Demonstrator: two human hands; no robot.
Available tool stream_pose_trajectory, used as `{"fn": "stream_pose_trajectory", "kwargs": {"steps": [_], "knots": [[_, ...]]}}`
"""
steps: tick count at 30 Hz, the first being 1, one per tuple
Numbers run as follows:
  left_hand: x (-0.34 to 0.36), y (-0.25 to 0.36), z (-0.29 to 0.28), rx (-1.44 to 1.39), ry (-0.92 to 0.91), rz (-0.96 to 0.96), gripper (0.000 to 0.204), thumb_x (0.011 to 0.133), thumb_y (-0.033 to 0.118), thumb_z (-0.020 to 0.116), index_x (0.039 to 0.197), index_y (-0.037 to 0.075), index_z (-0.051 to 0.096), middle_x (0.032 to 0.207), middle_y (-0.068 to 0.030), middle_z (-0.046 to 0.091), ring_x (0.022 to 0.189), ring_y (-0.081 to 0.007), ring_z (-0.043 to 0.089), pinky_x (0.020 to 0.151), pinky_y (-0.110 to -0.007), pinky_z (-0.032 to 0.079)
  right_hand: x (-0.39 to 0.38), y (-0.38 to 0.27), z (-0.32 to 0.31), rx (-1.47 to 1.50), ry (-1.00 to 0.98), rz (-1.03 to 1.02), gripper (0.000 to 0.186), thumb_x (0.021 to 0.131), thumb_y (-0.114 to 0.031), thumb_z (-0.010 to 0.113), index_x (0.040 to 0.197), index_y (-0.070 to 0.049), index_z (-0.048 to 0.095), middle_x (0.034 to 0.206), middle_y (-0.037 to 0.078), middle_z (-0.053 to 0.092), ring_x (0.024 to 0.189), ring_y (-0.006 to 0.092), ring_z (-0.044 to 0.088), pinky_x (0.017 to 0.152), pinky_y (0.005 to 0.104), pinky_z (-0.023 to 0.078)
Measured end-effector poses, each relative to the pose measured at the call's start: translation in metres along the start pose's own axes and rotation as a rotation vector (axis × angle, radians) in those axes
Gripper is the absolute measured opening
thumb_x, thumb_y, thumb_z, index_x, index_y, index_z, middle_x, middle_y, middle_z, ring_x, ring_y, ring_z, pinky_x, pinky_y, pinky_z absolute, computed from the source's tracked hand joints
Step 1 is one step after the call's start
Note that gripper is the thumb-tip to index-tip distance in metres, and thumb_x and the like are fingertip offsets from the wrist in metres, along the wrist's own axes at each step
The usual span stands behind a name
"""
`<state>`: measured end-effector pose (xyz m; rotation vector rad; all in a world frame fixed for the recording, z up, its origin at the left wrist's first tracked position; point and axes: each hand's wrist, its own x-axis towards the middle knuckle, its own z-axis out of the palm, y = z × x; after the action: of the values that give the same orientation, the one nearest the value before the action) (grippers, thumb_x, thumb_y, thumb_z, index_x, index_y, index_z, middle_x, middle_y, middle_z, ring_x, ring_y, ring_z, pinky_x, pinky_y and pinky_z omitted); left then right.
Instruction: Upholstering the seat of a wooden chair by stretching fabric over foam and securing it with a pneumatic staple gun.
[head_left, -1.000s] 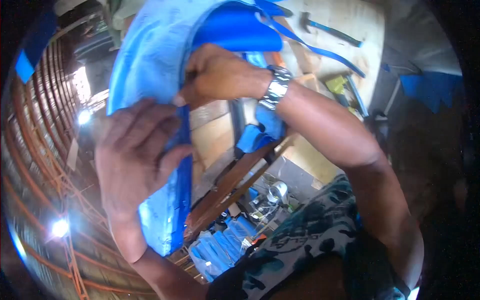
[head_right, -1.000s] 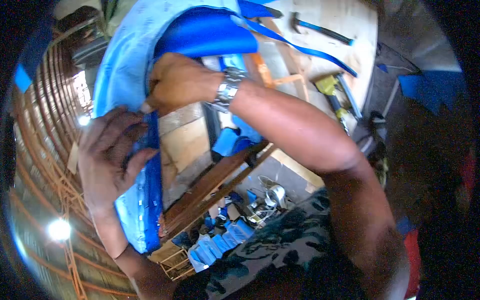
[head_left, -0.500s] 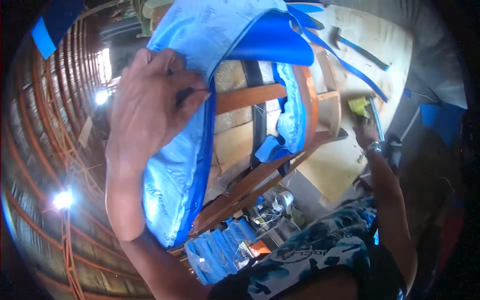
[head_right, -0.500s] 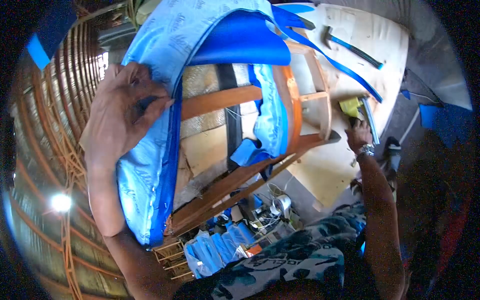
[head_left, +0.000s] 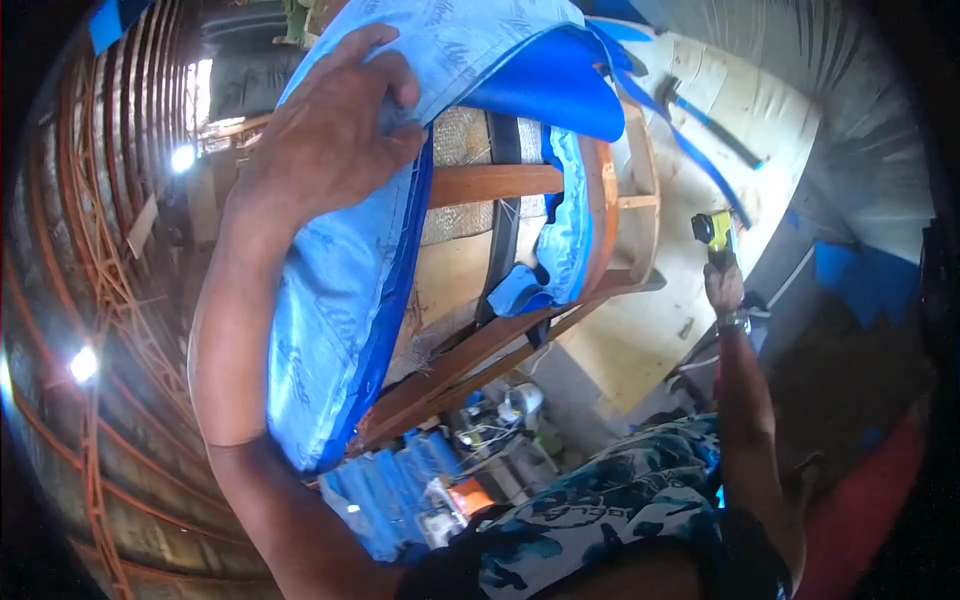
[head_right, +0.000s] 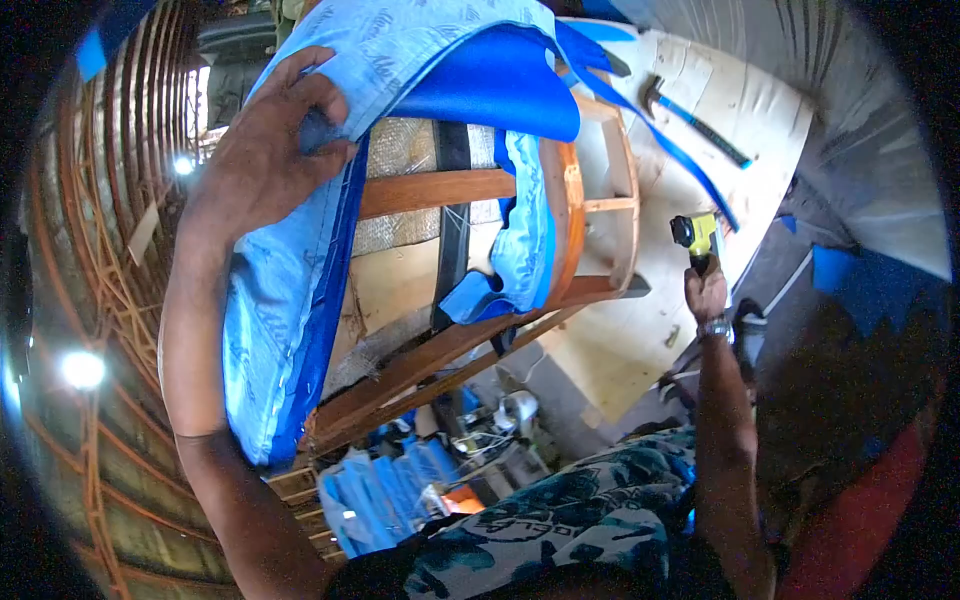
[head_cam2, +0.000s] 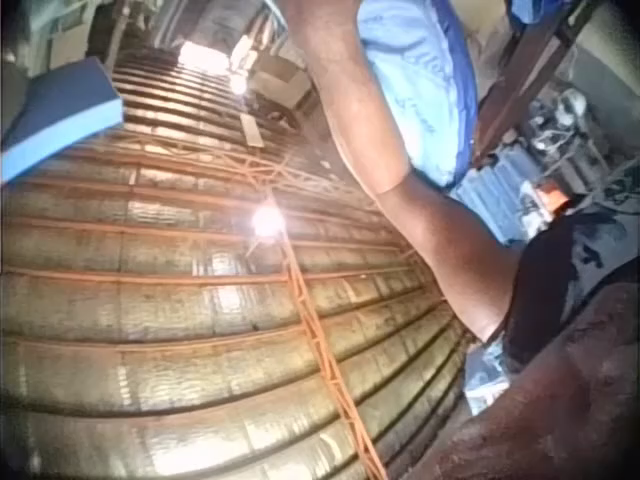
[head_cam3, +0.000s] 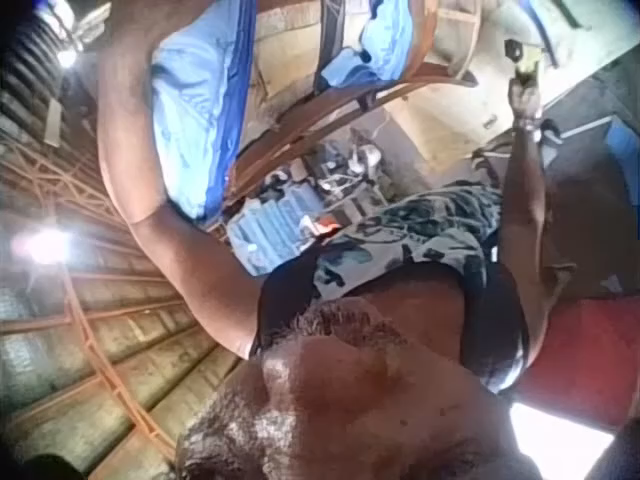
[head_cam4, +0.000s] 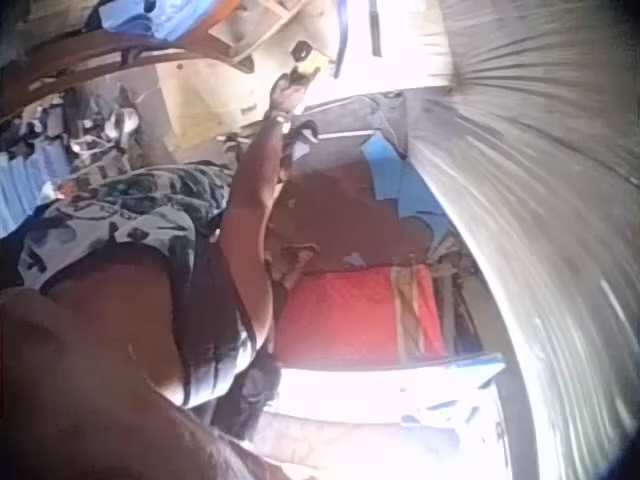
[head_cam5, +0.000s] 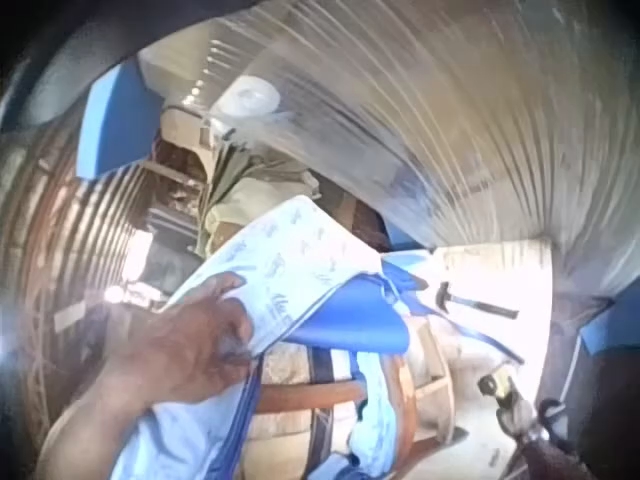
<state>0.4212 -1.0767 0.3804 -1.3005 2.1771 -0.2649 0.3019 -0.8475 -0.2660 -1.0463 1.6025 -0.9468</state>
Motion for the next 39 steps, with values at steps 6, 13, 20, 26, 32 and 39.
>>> {"fn": "stream_pose_trajectory", "kwargs": {"steps": [6,13,20,26,32,39], "knots": [[-0.002,0.006,0.005,0.072,0.102,-0.189,0.073,0.087,0.021,0.080,0.151,0.017,0.046,0.161,-0.0155,0.042,0.145,-0.0374,0.048,0.120,-0.047,0.043,-0.014,-0.201,-0.104,0.553,-0.022,0.021,0.061,0.094,-0.047,0.076,0.125,0.002,0.062,0.101,0.011,0.071,0.085,0.0162,0.064,0.078,0.0362,0.056],[-0.005,0.007,0.000,0.071,0.071,-0.157,0.065,0.083,0.027,0.079,0.140,0.008,0.052,0.144,-0.0226,0.056,0.129,-0.0398,0.059,0.109,-0.047,0.048,0.014,-0.364,-0.131,0.647,-0.583,-0.620,0.042,0.092,-0.035,0.081,0.116,-0.003,0.069,0.100,0.005,0.072,0.089,0.0146,0.066,0.079,0.0330,0.056],[0.002,0.002,-0.002,-0.048,0.032,-0.273,0.060,0.078,0.029,0.081,0.126,0.001,0.056,0.108,-0.0256,0.071,0.107,-0.0422,0.070,0.096,-0.049,0.053,0.030,-0.408,-0.110,0.944,-0.800,-0.731,0.042,0.092,-0.026,0.084,0.121,0.000,0.070,0.107,0.003,0.075,0.096,0.0103,0.065,0.086,0.0309,0.056],[0.004,0.002,-0.006,-0.088,-0.001,-0.281,0.060,0.078,0.029,0.081,0.124,-0.001,0.058,0.102,-0.0249,0.073,0.102,-0.0417,0.072,0.094,-0.048,0.055,0.033,-0.411,-0.110,0.906,-0.848,-0.692,0.043,0.091,-0.026,0.085,0.122,0.000,0.070,0.108,0.004,0.075,0.098,0.0098,0.065,0.088,0.0307,0.056],[0.003,0.001,-0.007,-0.084,-0.033,-0.314,0.059,0.077,0.027,0.080,0.125,-0.001,0.060,0.102,-0.0235,0.073,0.100,-0.0382,0.073,0.093,-0.047,0.056,0.032,-0.414,-0.107,0.889,-0.877,-0.675,0.044,0.090,-0.025,0.086,0.122,0.000,0.070,0.108,0.004,0.075,0.098,0.0097,0.064,0.088,0.0310,0.055],[0.003,0.000,-0.008,-0.090,-0.020,-0.295,0.057,0.077,0.026,0.079,0.123,-0.001,0.060,0.102,-0.0237,0.073,0.099,-0.0379,0.074,0.092,-0.047,0.056,0.030,-0.418,-0.105,0.875,-0.815,-0.705,0.046,0.090,-0.026,0.086,0.124,0.000,0.068,0.105,0.002,0.075,0.095,0.0091,0.064,0.087,0.0299,0.056]]}}
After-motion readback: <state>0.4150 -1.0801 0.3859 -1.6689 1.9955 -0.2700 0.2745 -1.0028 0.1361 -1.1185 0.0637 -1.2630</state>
